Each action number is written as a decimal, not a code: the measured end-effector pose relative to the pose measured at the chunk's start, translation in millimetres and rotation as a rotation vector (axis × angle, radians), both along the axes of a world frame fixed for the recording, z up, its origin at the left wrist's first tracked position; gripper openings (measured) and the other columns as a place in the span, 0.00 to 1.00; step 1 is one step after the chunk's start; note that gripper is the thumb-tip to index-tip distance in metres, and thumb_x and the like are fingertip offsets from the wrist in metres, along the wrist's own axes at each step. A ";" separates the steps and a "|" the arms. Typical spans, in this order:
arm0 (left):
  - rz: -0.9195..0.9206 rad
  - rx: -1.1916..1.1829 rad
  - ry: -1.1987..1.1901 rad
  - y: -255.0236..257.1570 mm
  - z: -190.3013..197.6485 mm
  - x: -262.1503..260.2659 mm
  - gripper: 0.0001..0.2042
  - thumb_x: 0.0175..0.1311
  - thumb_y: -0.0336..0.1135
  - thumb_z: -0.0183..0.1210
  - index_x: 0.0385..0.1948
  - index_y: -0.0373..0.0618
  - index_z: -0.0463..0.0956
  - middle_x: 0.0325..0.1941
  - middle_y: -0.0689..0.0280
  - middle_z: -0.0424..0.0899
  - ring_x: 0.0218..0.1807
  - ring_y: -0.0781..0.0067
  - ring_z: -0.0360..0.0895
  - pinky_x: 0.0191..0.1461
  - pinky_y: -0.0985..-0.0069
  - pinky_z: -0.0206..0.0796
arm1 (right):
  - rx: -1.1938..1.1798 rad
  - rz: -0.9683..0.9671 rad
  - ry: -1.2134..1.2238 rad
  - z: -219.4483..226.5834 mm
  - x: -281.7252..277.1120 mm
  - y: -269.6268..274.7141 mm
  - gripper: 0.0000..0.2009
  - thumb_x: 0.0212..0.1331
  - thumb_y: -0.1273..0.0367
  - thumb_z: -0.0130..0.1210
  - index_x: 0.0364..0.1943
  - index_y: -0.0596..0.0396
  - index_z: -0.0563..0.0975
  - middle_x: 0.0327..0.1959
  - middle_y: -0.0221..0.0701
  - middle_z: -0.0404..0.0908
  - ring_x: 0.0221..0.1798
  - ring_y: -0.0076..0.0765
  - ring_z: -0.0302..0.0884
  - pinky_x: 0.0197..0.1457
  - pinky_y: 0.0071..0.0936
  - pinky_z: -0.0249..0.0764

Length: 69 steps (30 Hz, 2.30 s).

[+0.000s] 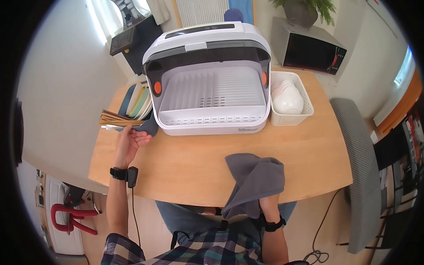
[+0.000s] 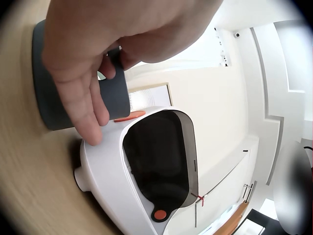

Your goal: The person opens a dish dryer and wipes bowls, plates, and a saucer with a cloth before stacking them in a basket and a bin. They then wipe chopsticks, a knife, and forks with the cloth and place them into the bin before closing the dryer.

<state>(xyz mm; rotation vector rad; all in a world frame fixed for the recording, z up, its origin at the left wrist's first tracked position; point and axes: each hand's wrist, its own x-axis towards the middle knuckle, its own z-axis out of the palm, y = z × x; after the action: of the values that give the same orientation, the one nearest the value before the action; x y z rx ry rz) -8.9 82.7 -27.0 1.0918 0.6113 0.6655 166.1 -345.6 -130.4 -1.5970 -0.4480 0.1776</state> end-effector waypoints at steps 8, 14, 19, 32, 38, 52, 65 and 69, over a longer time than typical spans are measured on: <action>0.033 -0.033 0.009 16.4 -2.3 16.9 0.16 0.77 0.40 0.46 0.29 0.39 0.66 0.32 0.41 0.84 0.37 0.41 0.87 0.42 0.57 0.85 | 0.099 0.001 0.115 -19.7 11.6 -10.4 0.23 0.75 0.62 0.51 0.69 0.58 0.66 0.63 0.31 0.74 0.62 0.29 0.73 0.66 0.31 0.73; 0.038 -0.023 0.019 12.7 -0.1 17.0 0.15 0.77 0.43 0.47 0.32 0.40 0.66 0.30 0.44 0.84 0.35 0.43 0.87 0.40 0.58 0.85 | 0.093 -0.054 0.193 7.0 -1.2 2.2 0.22 0.72 0.65 0.55 0.65 0.60 0.71 0.64 0.36 0.75 0.67 0.35 0.71 0.71 0.34 0.66; -0.042 0.146 0.122 -34.9 12.9 -17.6 0.17 0.77 0.47 0.50 0.31 0.43 0.71 0.26 0.51 0.84 0.28 0.56 0.85 0.33 0.69 0.78 | 0.028 0.014 0.051 12.7 1.7 4.0 0.22 0.74 0.63 0.54 0.66 0.59 0.70 0.64 0.34 0.74 0.63 0.30 0.72 0.66 0.30 0.71; -0.377 0.287 0.092 -228.6 -21.9 -22.0 0.22 0.75 0.30 0.53 0.67 0.31 0.63 0.65 0.47 0.75 0.63 0.57 0.77 0.67 0.63 0.70 | 0.536 0.130 0.588 30.3 -15.9 -0.4 0.25 0.75 0.61 0.51 0.71 0.53 0.63 0.66 0.33 0.72 0.65 0.33 0.72 0.67 0.34 0.74; -0.570 0.225 -0.101 -276.0 7.7 4.2 0.47 0.64 0.33 0.68 0.78 0.42 0.41 0.79 0.47 0.50 0.78 0.54 0.55 0.77 0.62 0.53 | 0.373 0.445 0.330 44.8 -55.7 32.2 0.23 0.73 0.61 0.53 0.68 0.54 0.68 0.65 0.33 0.73 0.65 0.35 0.73 0.66 0.34 0.73; 0.105 0.250 -0.016 -222.3 -26.9 -62.5 0.14 0.62 0.18 0.58 0.51 0.34 0.77 0.44 0.66 0.83 0.47 0.79 0.76 0.53 0.81 0.67 | -0.113 0.335 -0.572 178.3 52.5 114.4 0.16 0.66 0.75 0.52 0.57 0.58 0.78 0.54 0.41 0.80 0.40 0.30 0.82 0.47 0.28 0.78; 0.135 0.106 0.022 -221.1 -51.8 -109.6 0.16 0.58 0.16 0.58 0.49 0.35 0.77 0.45 0.64 0.83 0.48 0.75 0.78 0.55 0.78 0.69 | -0.390 -0.057 -1.127 231.4 94.6 202.8 0.13 0.66 0.72 0.55 0.51 0.64 0.75 0.51 0.43 0.74 0.49 0.54 0.74 0.52 0.47 0.73; 0.173 0.075 -0.063 -217.4 -46.3 -108.8 0.17 0.56 0.16 0.58 0.50 0.35 0.77 0.46 0.63 0.82 0.49 0.73 0.78 0.57 0.77 0.69 | -0.393 -0.053 -1.209 229.3 75.8 185.0 0.08 0.63 0.72 0.59 0.41 0.63 0.78 0.42 0.40 0.74 0.44 0.51 0.76 0.44 0.45 0.74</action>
<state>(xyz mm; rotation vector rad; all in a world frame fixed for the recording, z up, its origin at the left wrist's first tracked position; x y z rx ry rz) -117.7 -134.7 -73.3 1.0912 0.6355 0.8749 241.9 -160.6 98.8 -1.9728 -1.3459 -0.8413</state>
